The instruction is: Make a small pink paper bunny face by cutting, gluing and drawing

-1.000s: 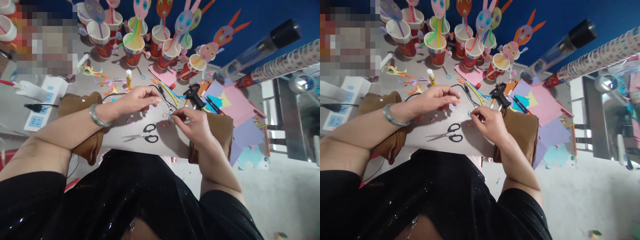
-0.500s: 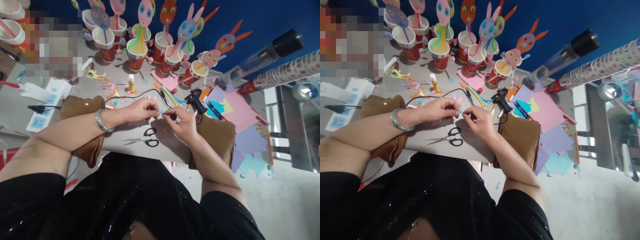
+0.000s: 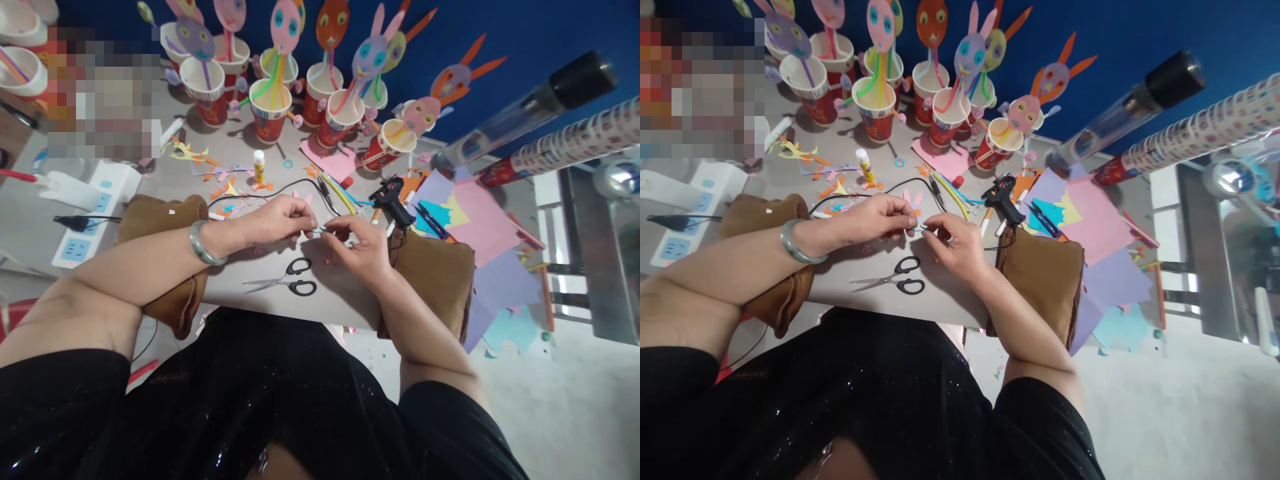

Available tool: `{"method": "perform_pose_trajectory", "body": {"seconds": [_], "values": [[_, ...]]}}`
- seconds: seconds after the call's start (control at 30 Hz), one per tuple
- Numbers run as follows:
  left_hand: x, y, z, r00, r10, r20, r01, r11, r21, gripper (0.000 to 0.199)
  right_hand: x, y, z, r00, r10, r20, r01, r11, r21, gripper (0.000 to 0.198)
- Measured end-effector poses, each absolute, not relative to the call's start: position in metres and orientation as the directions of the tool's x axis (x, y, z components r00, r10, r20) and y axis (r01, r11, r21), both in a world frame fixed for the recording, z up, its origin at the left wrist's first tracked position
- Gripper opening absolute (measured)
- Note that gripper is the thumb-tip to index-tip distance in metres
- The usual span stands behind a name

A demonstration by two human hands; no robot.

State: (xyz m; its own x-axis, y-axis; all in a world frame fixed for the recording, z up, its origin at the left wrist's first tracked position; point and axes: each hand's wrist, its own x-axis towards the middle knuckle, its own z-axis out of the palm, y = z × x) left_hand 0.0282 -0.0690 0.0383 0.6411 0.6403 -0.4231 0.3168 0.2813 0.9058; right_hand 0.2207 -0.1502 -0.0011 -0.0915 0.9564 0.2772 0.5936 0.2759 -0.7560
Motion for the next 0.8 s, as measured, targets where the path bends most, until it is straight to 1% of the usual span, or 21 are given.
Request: {"method": "perform_pose_trajectory", "body": {"seconds": [0.13,0.2,0.33,0.4,0.5,0.6,0.8], "values": [[0.026,-0.066,0.034,0.639,0.638,-0.430,0.295,0.314,0.903,0.024,0.227,-0.149,0.000,0.030,0.980,0.196,0.504,0.154,-0.850,0.017],[0.025,-0.065,0.029,0.650,0.636,-0.416,0.282,0.306,0.909,0.022,0.230,-0.148,0.001,0.043,0.989,0.144,0.449,0.110,-0.887,0.022],[0.024,-0.065,0.024,0.660,0.638,-0.396,0.289,0.271,0.918,0.019,0.230,-0.147,0.003,-0.059,0.998,-0.020,0.313,-0.001,-0.950,0.037],[0.024,-0.066,0.025,0.668,0.630,-0.398,0.304,0.257,0.917,0.019,0.226,-0.147,0.004,-0.101,0.990,-0.101,0.269,-0.071,-0.961,0.040],[0.025,-0.066,0.027,0.673,0.621,-0.402,0.326,0.239,0.915,0.015,0.221,-0.148,0.003,-0.102,0.983,-0.154,0.244,-0.125,-0.962,0.038],[0.026,-0.066,0.029,0.679,0.611,-0.406,0.341,0.226,0.912,0.011,0.220,-0.149,-0.001,-0.086,0.982,-0.168,0.226,-0.145,-0.963,0.032],[0.024,-0.066,0.030,0.682,0.607,-0.407,0.339,0.231,0.912,0.011,0.222,-0.149,-0.004,-0.065,0.978,-0.198,0.192,-0.183,-0.964,0.027]]}}
